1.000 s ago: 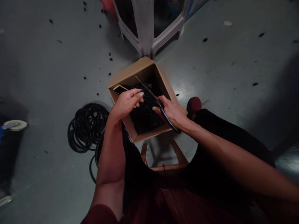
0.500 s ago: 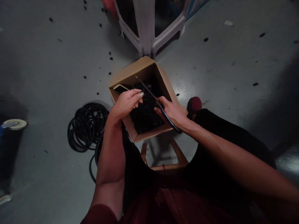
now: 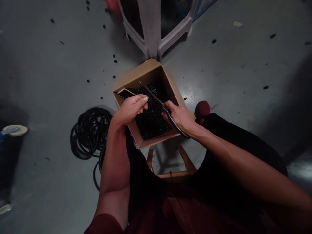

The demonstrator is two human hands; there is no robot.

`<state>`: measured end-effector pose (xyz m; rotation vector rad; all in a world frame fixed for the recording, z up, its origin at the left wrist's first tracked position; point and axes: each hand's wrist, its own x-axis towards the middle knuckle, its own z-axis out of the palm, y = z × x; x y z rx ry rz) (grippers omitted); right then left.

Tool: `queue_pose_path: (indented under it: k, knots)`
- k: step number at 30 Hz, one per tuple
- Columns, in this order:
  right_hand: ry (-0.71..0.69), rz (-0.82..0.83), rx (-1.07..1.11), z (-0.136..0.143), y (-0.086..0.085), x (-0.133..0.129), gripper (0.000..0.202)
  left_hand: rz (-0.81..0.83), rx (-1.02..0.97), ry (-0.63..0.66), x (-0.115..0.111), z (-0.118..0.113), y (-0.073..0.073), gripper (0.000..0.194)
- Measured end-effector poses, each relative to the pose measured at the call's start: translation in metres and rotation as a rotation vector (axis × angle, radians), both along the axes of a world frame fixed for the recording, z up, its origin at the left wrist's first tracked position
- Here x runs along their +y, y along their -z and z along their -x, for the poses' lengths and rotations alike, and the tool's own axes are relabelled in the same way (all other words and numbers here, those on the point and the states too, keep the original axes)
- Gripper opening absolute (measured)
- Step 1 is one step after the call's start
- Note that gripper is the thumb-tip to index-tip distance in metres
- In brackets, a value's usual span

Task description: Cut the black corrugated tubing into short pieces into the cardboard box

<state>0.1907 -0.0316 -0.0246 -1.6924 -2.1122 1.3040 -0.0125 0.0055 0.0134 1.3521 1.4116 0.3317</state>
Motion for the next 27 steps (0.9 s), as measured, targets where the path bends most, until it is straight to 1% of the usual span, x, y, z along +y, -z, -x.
queue_pose_path:
  k: [3, 6, 10, 13, 16, 19, 22, 27]
  knots:
    - [-0.002, 0.003, -0.011, 0.000, 0.002, 0.000, 0.026, 0.000, -0.015, -0.007, 0.000, 0.002, 0.003, 0.030]
    - [-0.011, 0.000, 0.029, -0.001, 0.004, 0.002, 0.027, -0.017, 0.008, 0.007, 0.001, 0.003, 0.004, 0.029]
    - [-0.020, 0.061, 0.101, -0.002, 0.004, 0.004, 0.031, -0.077, 0.155, 0.039, 0.002, 0.001, 0.001, 0.030]
    - [-0.037, 0.123, 0.136, -0.003, 0.002, 0.004, 0.034, -0.157, 0.296, 0.095, 0.003, -0.001, -0.001, 0.031]
    - [-0.048, 0.146, 0.130, -0.003, 0.003, 0.004, 0.037, -0.258, 0.405, 0.162, 0.003, -0.004, 0.001, 0.031]
    - [-0.038, 0.148, 0.118, -0.003, 0.006, 0.004, 0.038, -0.337, 0.504, 0.184, 0.001, -0.008, 0.007, 0.031]
    - [-0.031, 0.153, 0.100, -0.002, 0.008, 0.004, 0.038, -0.378, 0.565, 0.177, -0.002, -0.012, 0.012, 0.031]
    - [-0.064, 0.140, 0.052, -0.003, 0.005, 0.006, 0.034, -0.387, 0.585, 0.167, -0.004, -0.015, 0.015, 0.031]
